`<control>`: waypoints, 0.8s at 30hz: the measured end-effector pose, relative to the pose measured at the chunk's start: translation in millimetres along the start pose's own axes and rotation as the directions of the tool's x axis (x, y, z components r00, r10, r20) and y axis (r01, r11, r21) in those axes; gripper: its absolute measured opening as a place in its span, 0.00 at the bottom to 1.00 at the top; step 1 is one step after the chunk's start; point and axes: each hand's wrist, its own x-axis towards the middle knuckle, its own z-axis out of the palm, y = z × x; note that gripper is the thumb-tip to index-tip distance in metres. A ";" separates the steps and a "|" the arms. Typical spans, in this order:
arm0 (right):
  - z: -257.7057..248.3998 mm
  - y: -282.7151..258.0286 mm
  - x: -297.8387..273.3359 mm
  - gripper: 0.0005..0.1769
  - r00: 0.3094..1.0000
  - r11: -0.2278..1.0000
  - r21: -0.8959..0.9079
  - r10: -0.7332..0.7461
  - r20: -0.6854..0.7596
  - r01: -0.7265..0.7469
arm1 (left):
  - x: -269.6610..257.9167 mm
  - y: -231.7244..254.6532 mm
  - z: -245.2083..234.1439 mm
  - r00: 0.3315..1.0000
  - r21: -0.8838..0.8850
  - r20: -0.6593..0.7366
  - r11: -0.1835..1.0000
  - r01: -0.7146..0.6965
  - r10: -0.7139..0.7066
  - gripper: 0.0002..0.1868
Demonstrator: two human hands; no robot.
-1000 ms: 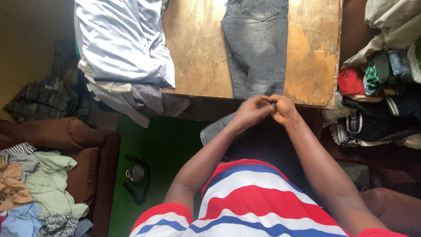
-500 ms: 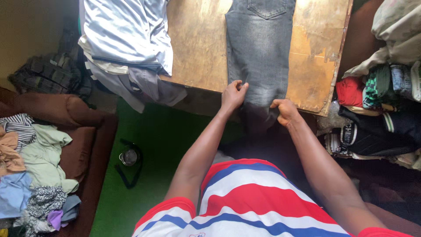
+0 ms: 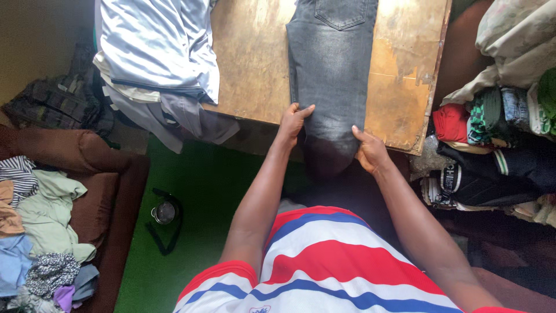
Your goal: The person folds a pair of trousers by first smoothing them out on a wooden surface, folding one leg over the other, and then folding them into a compact square.
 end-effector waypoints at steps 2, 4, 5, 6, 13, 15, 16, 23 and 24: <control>-3.6 5.7 2.2 0.16 0.995 0.994 -0.102 -0.040 -0.089 0.030 | -5.8 7.7 -4.4 0.999 -0.029 0.047 0.999 -0.024 0.025 0.26; -6.1 9.6 6.2 0.16 0.992 0.977 -0.208 -0.073 -0.108 0.049 | -7.4 13.5 -9.3 0.996 0.359 -0.075 0.930 0.076 -0.053 0.31; -6.5 11.2 8.9 0.16 0.991 0.977 -0.207 -0.074 -0.108 0.050 | -8.5 15.5 -12.3 0.996 0.361 -0.074 0.930 0.076 -0.053 0.31; -7.0 13.4 11.3 0.14 0.981 0.933 -0.354 -0.123 -0.147 0.064 | -11.3 15.6 -14.8 0.981 0.590 -0.147 0.808 -0.014 0.125 0.33; -14.1 24.5 32.3 0.13 0.962 0.795 -0.604 -0.207 -0.178 0.059 | -31.3 23.6 -22.6 0.923 0.858 -0.248 0.509 0.069 0.293 0.31; -5.5 17.0 24.6 0.16 0.923 0.598 -0.802 -0.317 -0.217 0.017 | -34.1 25.3 -24.4 0.913 0.868 -0.251 0.492 0.065 0.321 0.25; 0.3 12.2 18.4 0.19 0.871 0.356 -0.932 -0.437 -0.223 -0.060 | -35.3 24.6 -23.6 0.906 0.878 -0.245 0.476 0.056 0.345 0.21; 20.6 2.6 22.7 0.21 0.851 0.455 -0.866 -0.354 -0.389 -0.207 | -40.9 25.8 -15.4 0.888 0.877 -0.245 0.480 0.031 0.389 0.18; 19.0 8.2 26.3 0.20 0.821 0.370 -0.918 -0.473 -0.320 -0.145 | -44.1 25.2 -13.2 0.874 0.901 -0.224 0.434 0.016 0.431 0.18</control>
